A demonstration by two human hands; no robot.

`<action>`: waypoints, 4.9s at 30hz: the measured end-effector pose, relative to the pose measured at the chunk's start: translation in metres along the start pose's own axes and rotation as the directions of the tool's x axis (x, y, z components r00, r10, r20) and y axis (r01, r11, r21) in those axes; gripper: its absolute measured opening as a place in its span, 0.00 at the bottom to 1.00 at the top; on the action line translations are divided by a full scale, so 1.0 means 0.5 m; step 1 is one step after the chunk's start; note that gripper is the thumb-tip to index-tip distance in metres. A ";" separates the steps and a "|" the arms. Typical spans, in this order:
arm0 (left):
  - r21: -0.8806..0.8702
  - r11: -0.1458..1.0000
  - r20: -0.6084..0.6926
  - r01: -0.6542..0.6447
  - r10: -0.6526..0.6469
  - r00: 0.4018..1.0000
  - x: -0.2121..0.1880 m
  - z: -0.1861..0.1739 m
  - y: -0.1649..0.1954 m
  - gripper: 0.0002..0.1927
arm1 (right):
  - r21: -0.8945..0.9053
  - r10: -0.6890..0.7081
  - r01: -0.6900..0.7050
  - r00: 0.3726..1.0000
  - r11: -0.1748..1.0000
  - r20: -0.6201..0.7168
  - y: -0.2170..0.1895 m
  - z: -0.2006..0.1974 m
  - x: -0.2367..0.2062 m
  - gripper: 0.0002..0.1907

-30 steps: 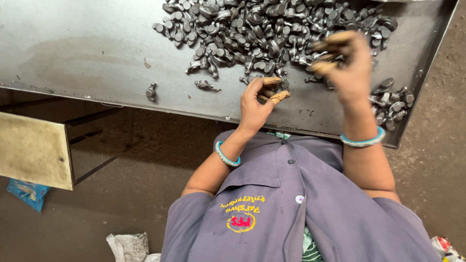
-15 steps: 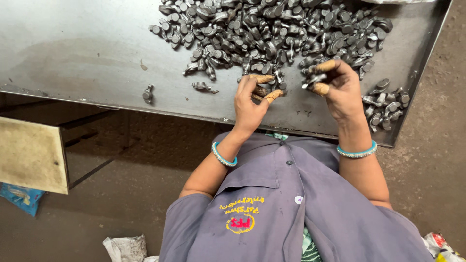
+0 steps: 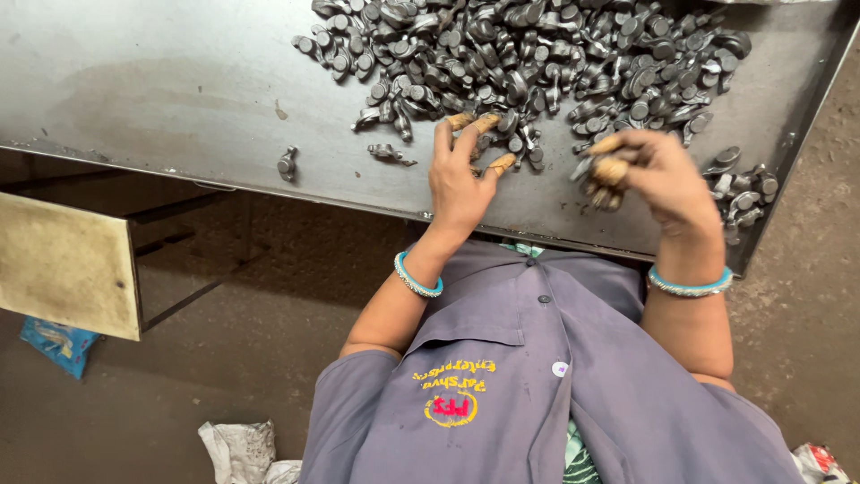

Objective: The person sits at a metal table with a large tray of small dark metal castings. They pick up castings one at a time, turn them over in their hands, and toss them into separate piles on the tray, sorting through the pile continuously.

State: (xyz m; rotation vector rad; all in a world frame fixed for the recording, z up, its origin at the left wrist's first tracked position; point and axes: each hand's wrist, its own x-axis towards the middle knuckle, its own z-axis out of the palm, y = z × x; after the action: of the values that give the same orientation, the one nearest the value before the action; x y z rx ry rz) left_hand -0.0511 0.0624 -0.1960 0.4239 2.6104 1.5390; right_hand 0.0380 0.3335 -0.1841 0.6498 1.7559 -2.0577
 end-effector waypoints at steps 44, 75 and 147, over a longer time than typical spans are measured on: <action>0.226 0.971 0.204 -0.081 0.035 0.978 0.008 -0.004 -0.014 0.45 | 0.720 -0.365 0.363 0.917 0.592 -0.162 -0.031 0.085 0.014 0.19; 0.112 0.993 0.254 -0.043 0.013 0.967 -0.006 0.008 -0.005 0.43 | 0.390 -0.294 0.328 0.944 0.860 -0.147 0.014 0.011 0.017 0.18; 0.059 0.990 0.240 -0.132 0.114 0.964 -0.014 0.039 -0.012 0.31 | -0.921 -0.647 0.292 0.761 0.259 0.059 0.036 0.167 -0.042 0.20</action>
State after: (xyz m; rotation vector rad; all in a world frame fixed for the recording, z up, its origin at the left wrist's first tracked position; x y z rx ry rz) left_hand -0.0415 0.0745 -0.2112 0.7400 2.5033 1.3317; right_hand 0.0559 0.2479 -0.1770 0.0602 3.1640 -0.8256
